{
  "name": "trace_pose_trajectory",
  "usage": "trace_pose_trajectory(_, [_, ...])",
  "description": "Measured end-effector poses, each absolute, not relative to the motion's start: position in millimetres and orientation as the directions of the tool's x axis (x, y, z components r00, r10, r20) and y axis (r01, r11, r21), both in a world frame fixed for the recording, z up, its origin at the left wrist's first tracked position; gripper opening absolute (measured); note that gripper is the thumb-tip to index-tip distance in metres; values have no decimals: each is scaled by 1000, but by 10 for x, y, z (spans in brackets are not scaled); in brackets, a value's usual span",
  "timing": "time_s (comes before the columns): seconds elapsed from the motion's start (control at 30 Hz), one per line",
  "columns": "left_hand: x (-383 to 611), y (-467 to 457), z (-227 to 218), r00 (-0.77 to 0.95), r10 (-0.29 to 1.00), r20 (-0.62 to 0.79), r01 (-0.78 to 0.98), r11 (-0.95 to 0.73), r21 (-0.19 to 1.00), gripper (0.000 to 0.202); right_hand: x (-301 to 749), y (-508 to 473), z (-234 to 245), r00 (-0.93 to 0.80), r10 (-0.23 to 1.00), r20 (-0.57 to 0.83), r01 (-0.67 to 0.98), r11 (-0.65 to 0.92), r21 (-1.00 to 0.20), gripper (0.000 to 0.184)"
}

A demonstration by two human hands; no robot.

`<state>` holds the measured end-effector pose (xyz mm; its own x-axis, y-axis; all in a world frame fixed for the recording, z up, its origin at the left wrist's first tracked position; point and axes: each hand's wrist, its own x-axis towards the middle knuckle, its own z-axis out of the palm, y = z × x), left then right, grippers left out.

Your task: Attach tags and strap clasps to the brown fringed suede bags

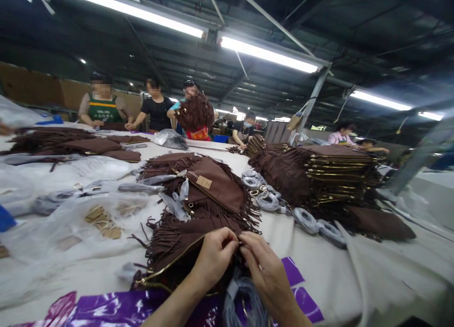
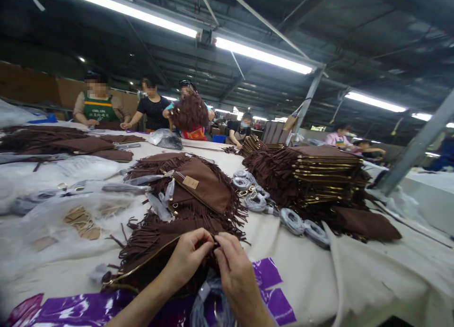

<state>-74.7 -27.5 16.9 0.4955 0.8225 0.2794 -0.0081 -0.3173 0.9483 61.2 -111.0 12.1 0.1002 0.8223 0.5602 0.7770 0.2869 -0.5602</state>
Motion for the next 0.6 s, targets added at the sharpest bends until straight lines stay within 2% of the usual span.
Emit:
trace_pose_trajectory(0.07, [-853,-313,271,558,786,265,16,-330,944,10,637,-1370,17,-51,781,622,865,346,-363,36])
trace_pose_trajectory(0.13, [-1045,-355,372,611,719,332,101,-486,868,11,661,-1622,-172,-202,785,586,919,359,-165,28])
trace_pose_trajectory(0.2, [-1300,-392,423,648,638,415,252,-694,674,28,705,-1798,-393,-272,803,530,944,330,-15,15])
trace_pose_trajectory(0.27, [-1564,-411,397,674,612,414,446,-784,432,43,775,-1875,-561,-339,810,479,935,349,71,11])
trace_pose_trajectory(0.33, [-1778,-403,318,672,661,334,614,-749,250,33,838,-1881,-607,-421,791,443,900,423,99,17])
trace_pose_trajectory(0.4, [-1898,-376,247,655,711,256,695,-700,166,17,825,-1860,-516,-479,774,413,866,492,83,29])
trace_pose_trajectory(0.5, [-1893,-362,266,633,721,282,705,-688,176,25,544,-1778,-224,-443,806,392,871,491,-25,32])
trace_pose_trajectory(0.53, [-1855,-375,305,630,710,315,692,-697,187,25,383,-1717,-124,-396,835,383,888,454,-71,29])
trace_pose_trajectory(0.6, [-1762,-432,390,641,675,364,660,-728,188,26,20,-1505,26,-212,912,352,949,279,-151,19])
